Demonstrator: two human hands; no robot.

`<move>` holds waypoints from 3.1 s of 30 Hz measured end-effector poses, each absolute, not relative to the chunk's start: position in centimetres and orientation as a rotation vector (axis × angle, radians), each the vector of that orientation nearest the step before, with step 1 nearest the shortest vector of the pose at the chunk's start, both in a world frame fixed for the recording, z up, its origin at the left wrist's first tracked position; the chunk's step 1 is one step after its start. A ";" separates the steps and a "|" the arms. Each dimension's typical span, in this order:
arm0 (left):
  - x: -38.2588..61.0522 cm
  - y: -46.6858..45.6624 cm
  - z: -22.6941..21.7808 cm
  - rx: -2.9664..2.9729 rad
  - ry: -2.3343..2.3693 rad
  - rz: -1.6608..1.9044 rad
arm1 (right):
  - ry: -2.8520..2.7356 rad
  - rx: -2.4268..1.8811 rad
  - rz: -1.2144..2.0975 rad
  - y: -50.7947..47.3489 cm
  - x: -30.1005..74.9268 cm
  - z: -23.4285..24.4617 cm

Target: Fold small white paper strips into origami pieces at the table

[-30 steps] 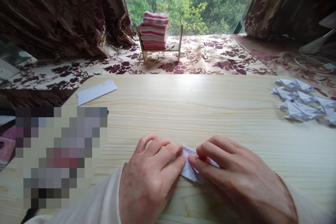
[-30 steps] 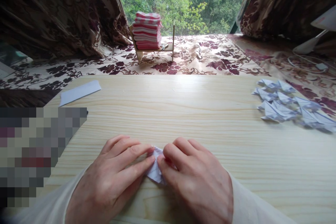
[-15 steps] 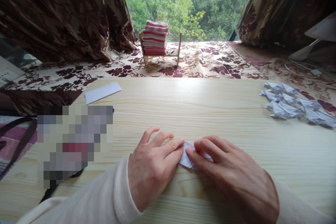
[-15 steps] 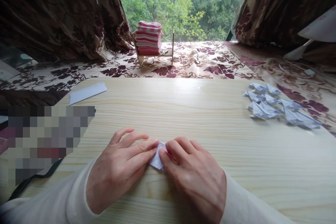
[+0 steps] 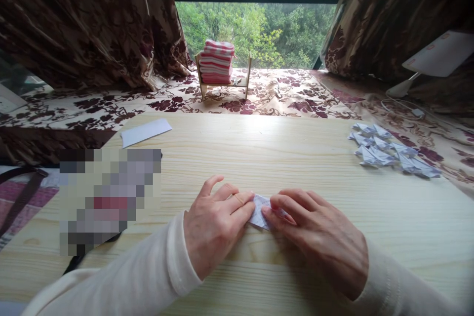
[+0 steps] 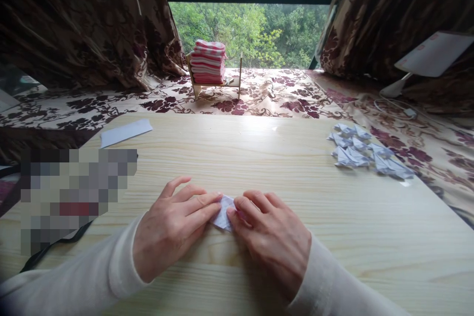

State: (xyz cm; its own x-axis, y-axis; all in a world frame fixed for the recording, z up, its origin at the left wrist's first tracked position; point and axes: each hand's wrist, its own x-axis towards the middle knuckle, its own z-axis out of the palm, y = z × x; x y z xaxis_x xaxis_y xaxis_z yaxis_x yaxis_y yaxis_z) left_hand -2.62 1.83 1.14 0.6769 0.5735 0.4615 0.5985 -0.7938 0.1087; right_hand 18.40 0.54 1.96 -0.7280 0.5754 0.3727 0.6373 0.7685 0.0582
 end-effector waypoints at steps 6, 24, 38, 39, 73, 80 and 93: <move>-2.2 1.6 1.3 -2.793 -0.958 -0.689 | -2.531 -1.034 -0.174 -0.4 18.7 1.3; -2.1 1.6 1.3 -2.818 -0.994 -0.715 | -2.625 -1.124 -0.337 0.6 16.6 2.4; -2.4 1.8 1.0 -2.822 -0.921 -0.706 | -2.612 -1.321 -0.369 -3.0 19.8 1.7; -2.4 1.8 1.0 -2.812 -0.908 -0.717 | -2.613 -1.346 -0.383 -3.2 20.2 1.9; -3.0 4.2 3.3 -3.044 -1.223 -0.713 | -2.591 -1.336 -0.523 -2.2 19.6 2.2; 0.1 4.7 4.4 -3.041 -1.484 -0.378 | -2.582 -1.377 -0.396 -2.2 19.9 1.8; 1.4 5.9 4.3 -2.950 -2.130 -1.578 | -1.757 -1.486 0.588 7.3 24.5 7.4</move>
